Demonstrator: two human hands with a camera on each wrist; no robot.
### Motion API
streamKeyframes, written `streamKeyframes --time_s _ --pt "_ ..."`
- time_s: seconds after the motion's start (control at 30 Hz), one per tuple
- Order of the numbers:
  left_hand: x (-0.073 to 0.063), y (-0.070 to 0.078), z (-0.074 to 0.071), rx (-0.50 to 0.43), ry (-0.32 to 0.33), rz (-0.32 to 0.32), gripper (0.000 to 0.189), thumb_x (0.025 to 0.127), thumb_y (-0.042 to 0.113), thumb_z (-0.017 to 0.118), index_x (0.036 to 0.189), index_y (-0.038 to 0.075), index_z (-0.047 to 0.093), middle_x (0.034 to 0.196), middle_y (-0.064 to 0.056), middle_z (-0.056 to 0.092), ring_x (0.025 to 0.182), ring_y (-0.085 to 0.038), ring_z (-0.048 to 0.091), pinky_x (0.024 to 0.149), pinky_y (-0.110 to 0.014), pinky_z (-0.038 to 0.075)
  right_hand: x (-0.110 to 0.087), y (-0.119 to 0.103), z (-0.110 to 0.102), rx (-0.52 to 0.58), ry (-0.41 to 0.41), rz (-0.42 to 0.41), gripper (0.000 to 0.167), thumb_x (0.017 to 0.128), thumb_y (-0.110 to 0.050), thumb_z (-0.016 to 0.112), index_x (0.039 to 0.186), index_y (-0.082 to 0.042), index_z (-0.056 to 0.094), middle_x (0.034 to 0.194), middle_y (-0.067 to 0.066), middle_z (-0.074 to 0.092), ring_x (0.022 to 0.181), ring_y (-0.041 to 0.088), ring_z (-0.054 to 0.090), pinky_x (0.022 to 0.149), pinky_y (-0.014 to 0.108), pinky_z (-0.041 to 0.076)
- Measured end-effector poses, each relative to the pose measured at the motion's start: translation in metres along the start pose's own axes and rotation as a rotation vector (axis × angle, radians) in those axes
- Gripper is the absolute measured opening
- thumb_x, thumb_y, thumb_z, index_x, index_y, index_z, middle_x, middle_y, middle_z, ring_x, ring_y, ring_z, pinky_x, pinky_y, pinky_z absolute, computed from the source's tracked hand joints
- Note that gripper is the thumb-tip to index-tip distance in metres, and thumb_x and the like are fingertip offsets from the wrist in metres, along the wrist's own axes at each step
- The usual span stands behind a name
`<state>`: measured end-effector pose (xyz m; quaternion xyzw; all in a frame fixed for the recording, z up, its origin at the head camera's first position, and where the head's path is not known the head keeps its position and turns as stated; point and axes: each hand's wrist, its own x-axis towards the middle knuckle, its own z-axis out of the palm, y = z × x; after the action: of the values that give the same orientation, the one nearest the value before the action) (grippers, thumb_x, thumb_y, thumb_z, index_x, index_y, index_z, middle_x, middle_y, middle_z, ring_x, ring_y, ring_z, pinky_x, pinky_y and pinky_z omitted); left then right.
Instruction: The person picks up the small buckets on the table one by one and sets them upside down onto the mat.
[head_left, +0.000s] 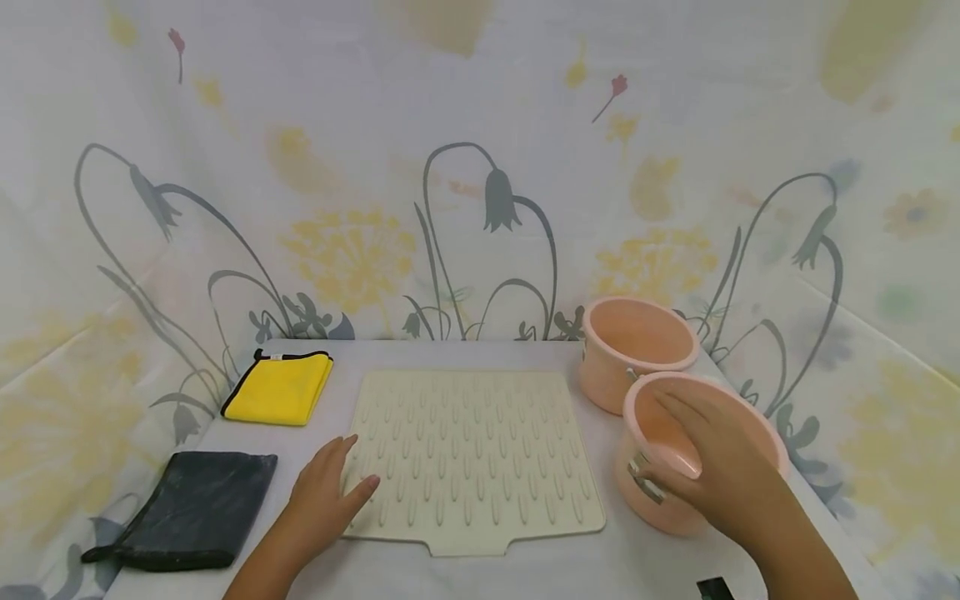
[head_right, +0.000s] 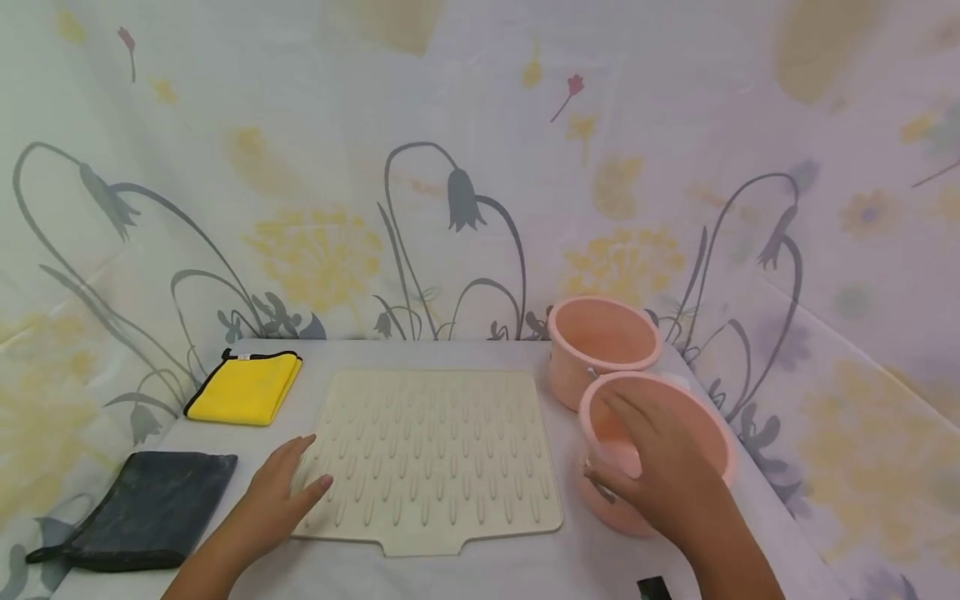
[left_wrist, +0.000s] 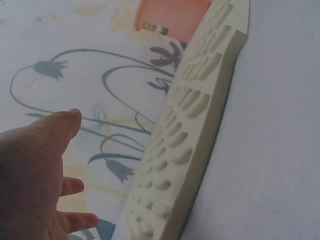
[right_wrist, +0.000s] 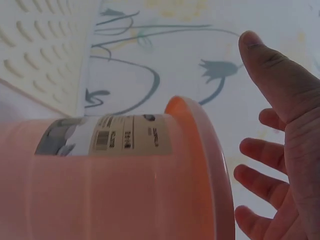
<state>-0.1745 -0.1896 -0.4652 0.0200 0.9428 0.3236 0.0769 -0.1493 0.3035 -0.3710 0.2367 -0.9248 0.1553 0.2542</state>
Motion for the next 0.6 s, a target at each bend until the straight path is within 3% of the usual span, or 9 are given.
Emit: streamKeyframes --time_s 0.07,0.17,0.2,0.3,0.43,0.53,0.6 --pt "0.001 -0.003 0.001 0.0 0.0 -0.017 0.088 0.1 0.054 0.064 0.163 0.004 0.029 0.166 -0.034 0.022 0.15 -0.058 0.025 0.116 -0.077 0.023 -0.006 0.007 0.0 0.001 0.065 -0.064 0.084 0.069 -0.043 0.09 0.138 -0.003 0.063 0.141 0.016 0.062 0.147 0.016 0.042 0.122 0.011 0.013" --pt "0.003 -0.007 0.002 0.002 -0.003 -0.035 0.089 0.099 0.055 0.066 0.163 0.004 0.03 0.166 -0.034 0.023 0.15 -0.059 0.026 0.116 -0.078 0.022 -0.014 0.017 0.001 0.012 0.143 -0.149 0.084 0.078 -0.059 0.081 0.131 0.003 0.065 0.134 0.022 0.064 0.15 -0.001 0.032 0.124 0.016 0.017" --pt "0.003 -0.009 0.003 0.003 -0.002 -0.032 0.089 0.099 0.055 0.066 0.162 0.003 0.03 0.166 -0.034 0.023 0.15 -0.059 0.027 0.116 -0.078 0.022 -0.016 0.02 0.001 0.018 0.156 -0.16 0.086 0.081 -0.065 0.077 0.13 0.005 0.064 0.132 0.023 0.064 0.151 -0.004 0.028 0.125 0.017 0.017" --pt "0.005 -0.014 0.005 0.009 0.001 -0.017 0.089 0.097 0.055 0.068 0.16 0.002 0.034 0.164 -0.035 0.027 0.149 -0.058 0.029 0.115 -0.078 0.023 -0.027 0.024 -0.001 0.028 0.143 -0.12 0.085 0.078 -0.059 0.085 0.13 0.005 0.063 0.131 0.023 0.063 0.148 -0.007 0.027 0.122 0.012 0.016" --pt "0.008 -0.023 0.012 0.028 -0.009 -0.014 0.091 0.094 0.058 0.07 0.158 0.002 0.039 0.163 -0.035 0.031 0.148 -0.057 0.03 0.114 -0.079 0.023 -0.038 0.028 -0.006 0.003 0.092 -0.019 0.09 0.055 -0.037 0.1 0.13 -0.001 0.064 0.131 0.018 0.065 0.135 0.019 0.049 0.117 0.006 0.014" --pt "0.009 -0.028 0.016 0.045 -0.021 -0.024 0.097 0.089 0.062 0.074 0.158 0.003 0.039 0.163 -0.034 0.031 0.148 -0.06 0.027 0.114 -0.08 0.021 -0.044 0.031 -0.007 -0.004 0.071 0.035 0.087 0.056 -0.037 0.101 0.128 -0.003 0.065 0.13 0.016 0.066 0.119 0.038 0.055 0.115 0.004 0.013" --pt "0.009 -0.029 0.016 0.049 -0.027 -0.03 0.103 0.085 0.063 0.078 0.158 0.003 0.038 0.164 -0.033 0.03 0.148 -0.061 0.026 0.114 -0.081 0.019 -0.048 0.033 -0.008 0.006 0.048 0.079 0.085 0.059 -0.036 0.101 0.129 -0.004 0.065 0.132 0.016 0.065 0.118 0.04 0.055 0.113 0.002 0.01"
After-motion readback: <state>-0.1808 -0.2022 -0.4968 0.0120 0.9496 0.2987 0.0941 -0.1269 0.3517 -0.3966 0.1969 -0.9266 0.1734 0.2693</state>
